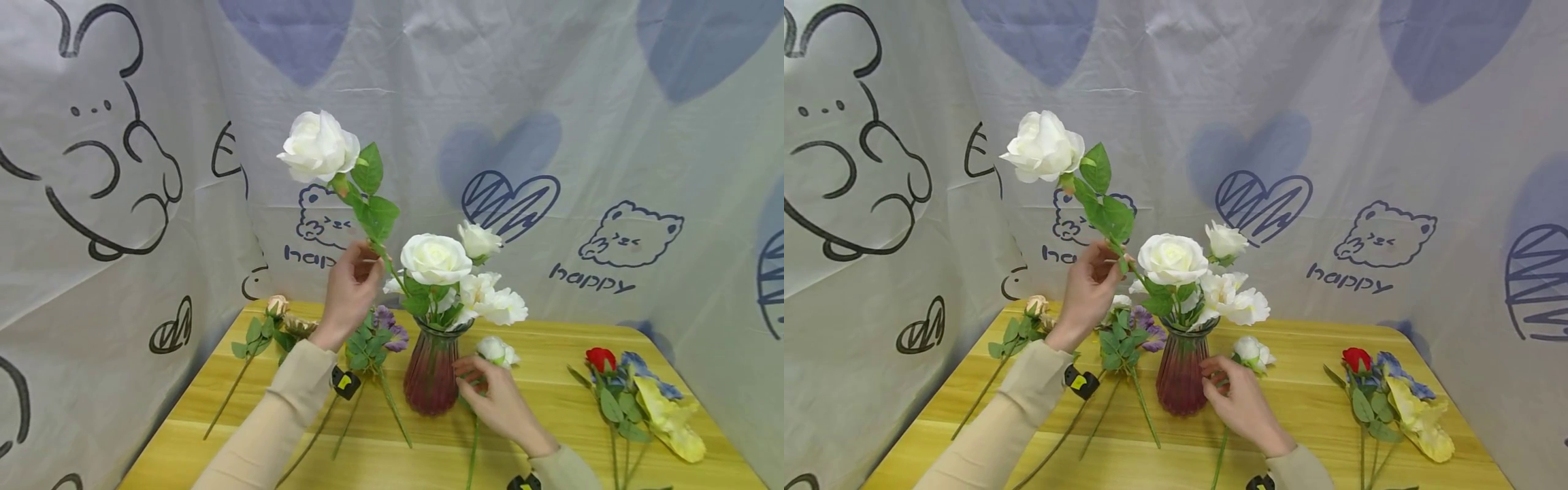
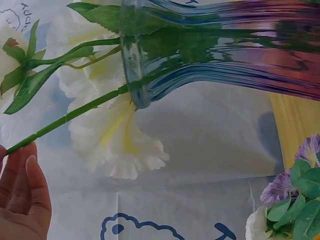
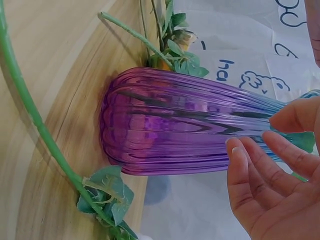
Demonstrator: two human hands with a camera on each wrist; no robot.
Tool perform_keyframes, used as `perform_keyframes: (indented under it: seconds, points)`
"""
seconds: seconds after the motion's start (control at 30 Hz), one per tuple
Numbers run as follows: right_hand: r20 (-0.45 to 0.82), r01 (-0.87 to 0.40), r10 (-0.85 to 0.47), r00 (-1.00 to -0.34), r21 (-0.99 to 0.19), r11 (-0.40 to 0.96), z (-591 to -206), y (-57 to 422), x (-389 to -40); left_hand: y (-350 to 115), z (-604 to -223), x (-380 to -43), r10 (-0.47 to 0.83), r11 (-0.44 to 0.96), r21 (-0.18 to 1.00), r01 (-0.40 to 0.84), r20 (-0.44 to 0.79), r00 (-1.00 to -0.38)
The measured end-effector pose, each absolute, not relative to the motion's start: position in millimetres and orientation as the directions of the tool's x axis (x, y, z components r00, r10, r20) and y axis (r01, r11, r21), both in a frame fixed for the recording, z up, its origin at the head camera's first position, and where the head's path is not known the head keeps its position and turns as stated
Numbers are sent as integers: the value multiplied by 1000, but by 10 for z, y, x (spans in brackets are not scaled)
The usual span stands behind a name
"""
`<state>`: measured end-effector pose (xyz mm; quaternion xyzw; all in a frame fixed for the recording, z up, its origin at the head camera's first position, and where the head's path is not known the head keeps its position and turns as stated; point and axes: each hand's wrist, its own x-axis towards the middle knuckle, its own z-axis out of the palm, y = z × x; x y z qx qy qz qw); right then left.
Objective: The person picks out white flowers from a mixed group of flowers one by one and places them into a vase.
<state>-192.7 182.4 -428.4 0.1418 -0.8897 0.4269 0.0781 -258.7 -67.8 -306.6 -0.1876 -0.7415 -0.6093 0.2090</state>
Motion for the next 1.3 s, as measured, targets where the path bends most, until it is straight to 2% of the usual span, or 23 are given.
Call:
perform_keyframes:
  seconds: [0.53, 1.07, 1.3]
  points:
    - [280, -331, -181, -943, -726, 603, -4332, 1805, -1922, -575, -3157, -2632, 81, 237, 798, 555, 553, -829]
    - [277, -348, -210, -937, -717, 605, -4322, 1801, -1924, -521, -3198, -2628, 150, 257, 812, 524, 502, -852]
    - [291, -370, -229, -929, -711, 598, -4340, 1811, -1933, -513, -3230, -2616, 199, 308, 807, 503, 462, -864]
